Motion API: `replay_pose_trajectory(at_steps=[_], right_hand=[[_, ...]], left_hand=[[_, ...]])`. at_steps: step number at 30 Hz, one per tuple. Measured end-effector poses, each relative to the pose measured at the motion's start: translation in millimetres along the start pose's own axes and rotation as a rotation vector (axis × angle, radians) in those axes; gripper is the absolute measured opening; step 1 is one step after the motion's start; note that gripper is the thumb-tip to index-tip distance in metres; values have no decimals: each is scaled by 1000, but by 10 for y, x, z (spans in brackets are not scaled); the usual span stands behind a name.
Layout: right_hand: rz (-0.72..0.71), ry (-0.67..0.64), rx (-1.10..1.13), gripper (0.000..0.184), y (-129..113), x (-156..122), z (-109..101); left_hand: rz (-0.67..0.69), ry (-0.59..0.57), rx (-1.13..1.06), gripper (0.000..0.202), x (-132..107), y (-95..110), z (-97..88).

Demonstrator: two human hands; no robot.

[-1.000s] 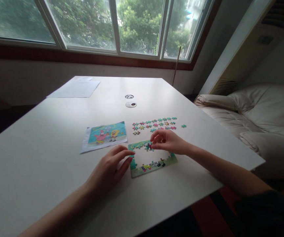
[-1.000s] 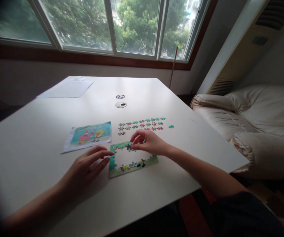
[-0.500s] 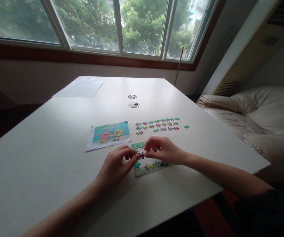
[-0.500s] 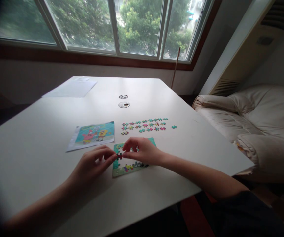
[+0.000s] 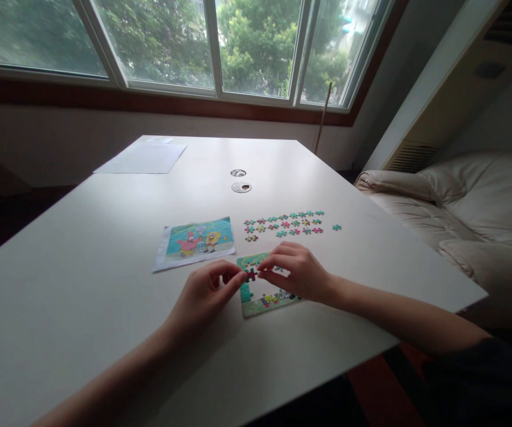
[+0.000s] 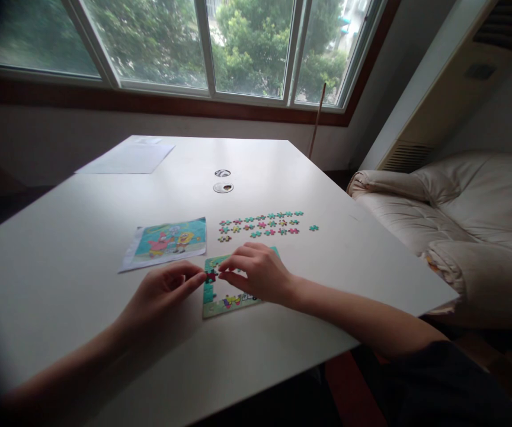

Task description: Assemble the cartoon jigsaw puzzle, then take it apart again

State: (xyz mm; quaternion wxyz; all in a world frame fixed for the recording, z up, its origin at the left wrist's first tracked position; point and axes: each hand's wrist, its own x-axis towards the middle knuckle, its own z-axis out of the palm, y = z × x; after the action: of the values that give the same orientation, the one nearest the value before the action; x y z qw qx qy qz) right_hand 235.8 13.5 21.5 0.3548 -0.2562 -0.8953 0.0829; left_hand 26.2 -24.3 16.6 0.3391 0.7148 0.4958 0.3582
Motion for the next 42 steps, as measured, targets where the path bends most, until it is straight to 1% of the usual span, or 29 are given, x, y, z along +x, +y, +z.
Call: replay_pose_trajectory(at_steps=[6,11,14,18,21,23,26,32,37,42], right_hand=[[-79,-7,-113,14,2,-17,8],[-91,-14,-147,16,5,-27,5],[-34,-19,-68,15,12,-28,6],[146,-63,86,11,20,-47,27],[216,-125,120,6,20,-62,53],[224,-163,112,5,18,-64,70],[227,-189,92,5,20,-53,91],[256,-224,91,6,37,-37,105],[303,-232,118,7,43,-41,121],[261,-243,94,8,49,-38,101]], left_hand=[[44,10,40,26,10,-9,15],[77,7,80,25,7,-6,18],[139,15,156,24,0,-28,-25],[320,49,374,21,-21,-149,-135],[406,1,528,23,-41,-241,-207],[429,-27,582,24,-50,-266,-233],[456,-48,600,24,-55,-254,-238],[501,-96,587,27,-80,-197,-196],[518,-167,616,33,-88,-175,-155],[520,-185,647,31,-81,-173,-137]])
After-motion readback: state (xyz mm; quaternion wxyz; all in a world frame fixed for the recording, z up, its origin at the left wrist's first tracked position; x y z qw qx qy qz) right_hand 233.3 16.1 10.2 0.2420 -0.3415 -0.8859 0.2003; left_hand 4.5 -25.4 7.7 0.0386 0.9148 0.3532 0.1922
